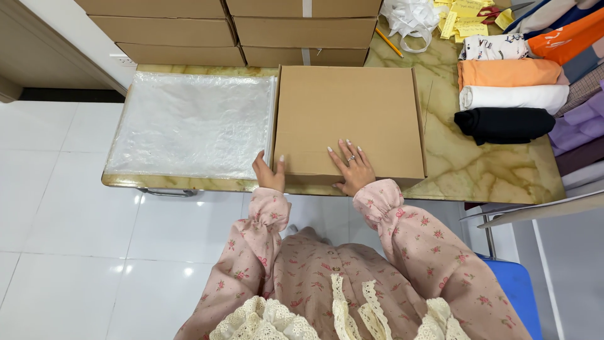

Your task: The person wraps a white ribbon around a cardboard box, tying it into a bow on top. They then pick up a yellow sticky note and a pencil, write on the note, and place it on the box.

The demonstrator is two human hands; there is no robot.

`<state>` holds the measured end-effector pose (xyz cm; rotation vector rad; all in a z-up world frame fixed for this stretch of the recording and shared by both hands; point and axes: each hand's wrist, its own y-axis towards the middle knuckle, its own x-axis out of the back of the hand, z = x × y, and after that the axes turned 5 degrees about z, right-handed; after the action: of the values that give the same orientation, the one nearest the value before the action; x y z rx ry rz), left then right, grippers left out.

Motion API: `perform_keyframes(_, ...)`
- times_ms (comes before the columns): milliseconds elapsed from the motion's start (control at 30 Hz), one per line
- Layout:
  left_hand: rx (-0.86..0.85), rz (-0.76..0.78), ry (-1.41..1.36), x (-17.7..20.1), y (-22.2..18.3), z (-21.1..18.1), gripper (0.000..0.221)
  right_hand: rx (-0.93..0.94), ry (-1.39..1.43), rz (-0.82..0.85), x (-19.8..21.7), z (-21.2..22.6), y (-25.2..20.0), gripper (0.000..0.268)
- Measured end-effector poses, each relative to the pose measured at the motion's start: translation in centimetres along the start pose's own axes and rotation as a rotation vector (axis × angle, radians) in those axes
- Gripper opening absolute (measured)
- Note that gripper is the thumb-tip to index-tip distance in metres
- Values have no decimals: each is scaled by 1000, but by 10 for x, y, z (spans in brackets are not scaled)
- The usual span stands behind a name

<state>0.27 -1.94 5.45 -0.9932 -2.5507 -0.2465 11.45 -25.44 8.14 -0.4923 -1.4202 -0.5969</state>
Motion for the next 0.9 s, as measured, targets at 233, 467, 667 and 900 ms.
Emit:
perform_keyframes(233, -209, 145, -124, -13, 28, -48, 36, -65, 841, 5, 40, -40, 17, 72)
perform_keyframes(467, -87, 240, -368, -45, 102, -95, 19, -279, 1126, -266, 83, -96, 43, 34)
perform_keyframes(667, 32, 288, -600, -82, 170, -149, 18, -441, 1191, -513, 80, -192, 54, 24)
perform_keyframes(900, 146, 415, -759, -136, 208, -174, 14, -642, 1172, -689, 83, -258, 34, 45)
